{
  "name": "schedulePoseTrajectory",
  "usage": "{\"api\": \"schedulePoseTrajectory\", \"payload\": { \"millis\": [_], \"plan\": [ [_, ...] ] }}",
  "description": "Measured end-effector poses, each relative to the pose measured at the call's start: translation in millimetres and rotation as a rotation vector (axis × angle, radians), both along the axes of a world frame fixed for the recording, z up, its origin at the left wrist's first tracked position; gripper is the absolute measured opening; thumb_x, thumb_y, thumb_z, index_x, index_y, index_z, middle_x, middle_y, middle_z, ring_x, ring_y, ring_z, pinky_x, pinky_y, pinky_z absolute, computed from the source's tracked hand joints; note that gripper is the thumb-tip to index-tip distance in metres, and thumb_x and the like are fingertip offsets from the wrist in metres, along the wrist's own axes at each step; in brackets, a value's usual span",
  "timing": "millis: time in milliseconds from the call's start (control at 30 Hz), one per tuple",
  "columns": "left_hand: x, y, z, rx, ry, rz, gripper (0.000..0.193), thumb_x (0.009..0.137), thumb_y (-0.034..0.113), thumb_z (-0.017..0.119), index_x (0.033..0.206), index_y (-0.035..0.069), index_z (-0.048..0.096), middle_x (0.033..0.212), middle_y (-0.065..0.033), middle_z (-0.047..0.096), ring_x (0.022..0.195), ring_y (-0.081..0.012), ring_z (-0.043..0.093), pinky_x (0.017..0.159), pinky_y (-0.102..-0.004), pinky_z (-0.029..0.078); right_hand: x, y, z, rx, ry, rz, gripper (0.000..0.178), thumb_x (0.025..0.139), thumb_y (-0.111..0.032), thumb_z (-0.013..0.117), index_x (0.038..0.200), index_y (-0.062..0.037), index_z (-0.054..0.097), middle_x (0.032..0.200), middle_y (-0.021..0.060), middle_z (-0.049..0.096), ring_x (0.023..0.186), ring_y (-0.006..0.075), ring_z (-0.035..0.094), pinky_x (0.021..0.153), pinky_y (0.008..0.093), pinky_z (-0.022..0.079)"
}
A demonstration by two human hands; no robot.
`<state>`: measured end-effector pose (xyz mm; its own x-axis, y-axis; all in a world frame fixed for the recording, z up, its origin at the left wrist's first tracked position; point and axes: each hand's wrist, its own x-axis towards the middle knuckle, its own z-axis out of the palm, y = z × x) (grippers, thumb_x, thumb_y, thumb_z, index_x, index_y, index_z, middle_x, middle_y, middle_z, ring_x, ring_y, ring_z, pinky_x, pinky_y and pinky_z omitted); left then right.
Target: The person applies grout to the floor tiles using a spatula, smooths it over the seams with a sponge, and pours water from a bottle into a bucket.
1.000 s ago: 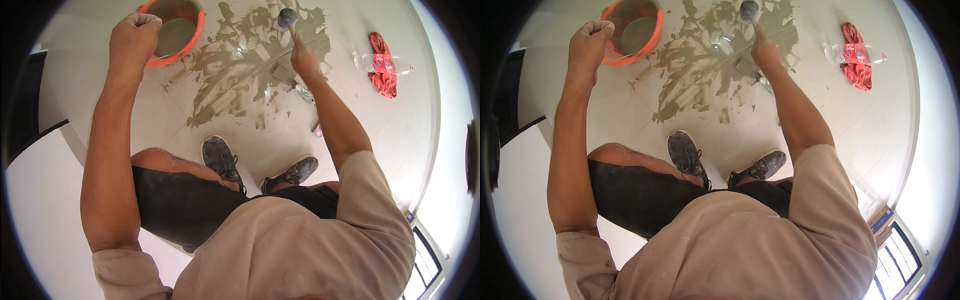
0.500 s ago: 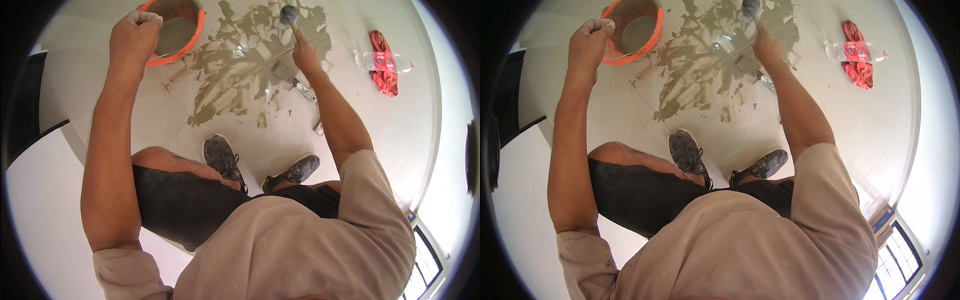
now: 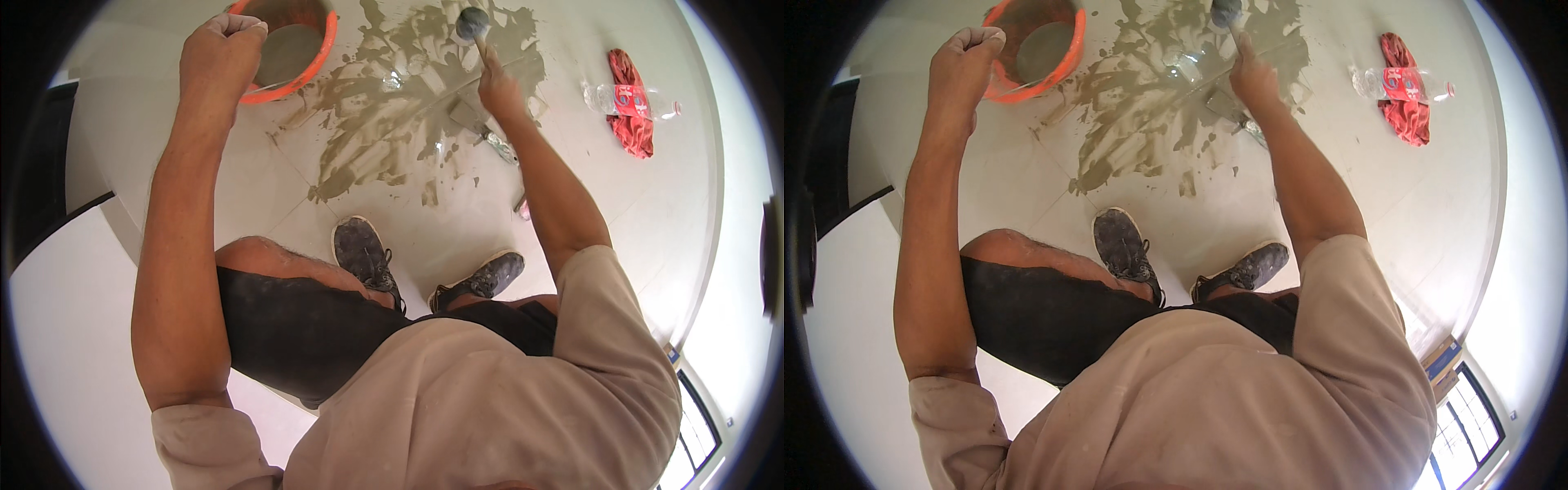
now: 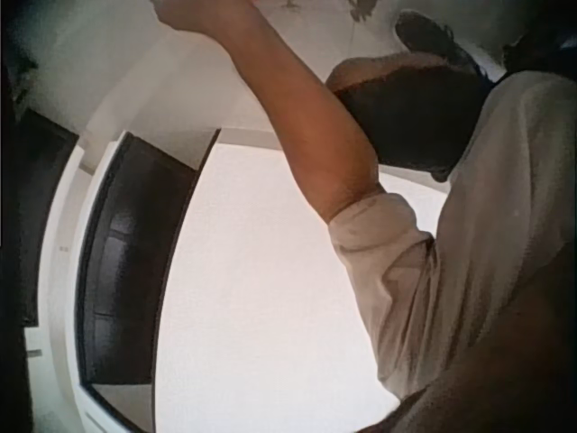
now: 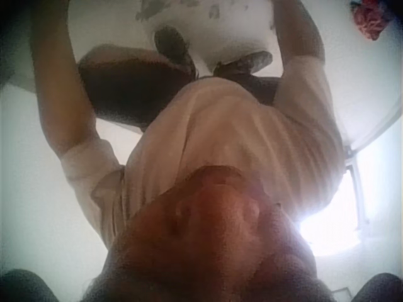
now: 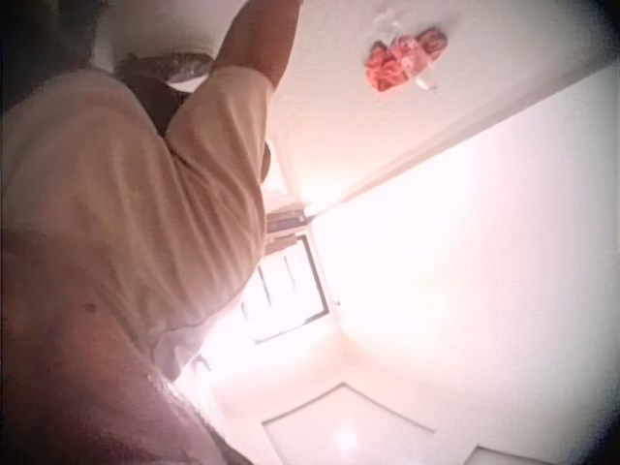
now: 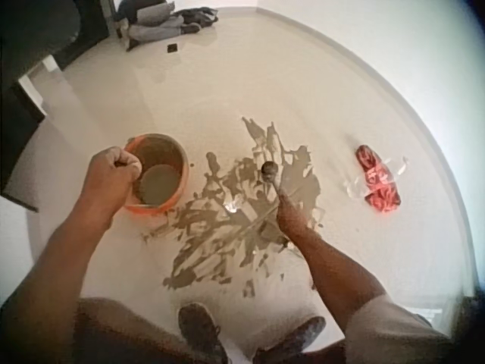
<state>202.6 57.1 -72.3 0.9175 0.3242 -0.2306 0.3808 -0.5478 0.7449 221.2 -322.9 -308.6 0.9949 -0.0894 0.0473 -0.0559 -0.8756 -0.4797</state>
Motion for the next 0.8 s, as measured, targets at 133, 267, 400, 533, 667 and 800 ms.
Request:
{"api": "schedulePoseTrajectory", "payload": {
  "millis": [133,267,400,533,667,800],
  "plan": [
    [-2,-1,-1,0.005,-0.029,0.008,0.032,0.090,0.024,0.068,0.112,0.000,0.069,0.092,-0.0020,0.064,0.078,-0.0103,0.054,0.087,-0.0306,0.046,-6,2,3,0.103,-0.219,0.014,0.056,0.100,-0.022,0.049,0.154,-0.0252,0.036,0.106,0.0272,0.070,0.091,0.0493,0.067,0.080,0.0575,0.052],
    [0,3,-6,0.001,-0.010,-0.009,0.032,0.090,0.025,0.068,0.111,0.000,0.069,0.090,-0.0013,0.063,0.075,-0.0095,0.052,0.086,-0.0308,0.046,-5,-5,9,-0.147,0.065,0.058,0.053,0.101,-0.021,0.049,0.153,-0.0174,0.039,0.098,0.0300,0.069,0.084,0.0510,0.066,0.077,0.0565,0.053],
    [2,1,-3,0.016,-0.028,0.015,0.032,0.090,0.025,0.068,0.111,0.001,0.070,0.091,-0.0016,0.064,0.076,-0.0097,0.053,0.082,-0.0295,0.046,-5,-6,10,-0.073,-0.046,0.048,0.055,0.101,-0.021,0.049,0.154,-0.0188,0.037,0.097,0.0294,0.069,0.086,0.0502,0.067,0.077,0.0578,0.053],
    [0,1,-3,0.044,0.000,0.005,0.030,0.090,0.024,0.067,0.110,0.001,0.070,0.094,-0.0023,0.065,0.075,-0.0097,0.052,0.077,-0.0282,0.046,3,-12,7,-0.041,0.065,0.039,0.057,0.100,-0.018,0.049,0.155,-0.0175,0.035,0.104,0.0291,0.069,0.085,0.0491,0.068,0.076,0.0568,0.054],
    [-1,-1,-4,0.012,-0.039,0.001,0.030,0.090,0.023,0.067,0.110,0.001,0.070,0.096,-0.0026,0.066,0.075,-0.0097,0.052,0.075,-0.0282,0.045,-14,-1,5,0.043,-0.262,0.042,0.057,0.099,-0.016,0.049,0.155,-0.0168,0.035,0.105,0.0292,0.069,0.085,0.0486,0.068,0.074,0.0558,0.055],
    [-1,-4,-2,0.016,-0.028,-0.014,0.031,0.090,0.023,0.067,0.110,0.000,0.070,0.095,-0.0022,0.066,0.074,-0.0097,0.051,0.073,-0.0282,0.045,-7,0,17,0.013,-0.068,0.065,0.057,0.100,-0.018,0.048,0.155,-0.0203,0.035,0.106,0.0296,0.069,0.088,0.0500,0.067,0.076,0.0573,0.054]
  ]
}}
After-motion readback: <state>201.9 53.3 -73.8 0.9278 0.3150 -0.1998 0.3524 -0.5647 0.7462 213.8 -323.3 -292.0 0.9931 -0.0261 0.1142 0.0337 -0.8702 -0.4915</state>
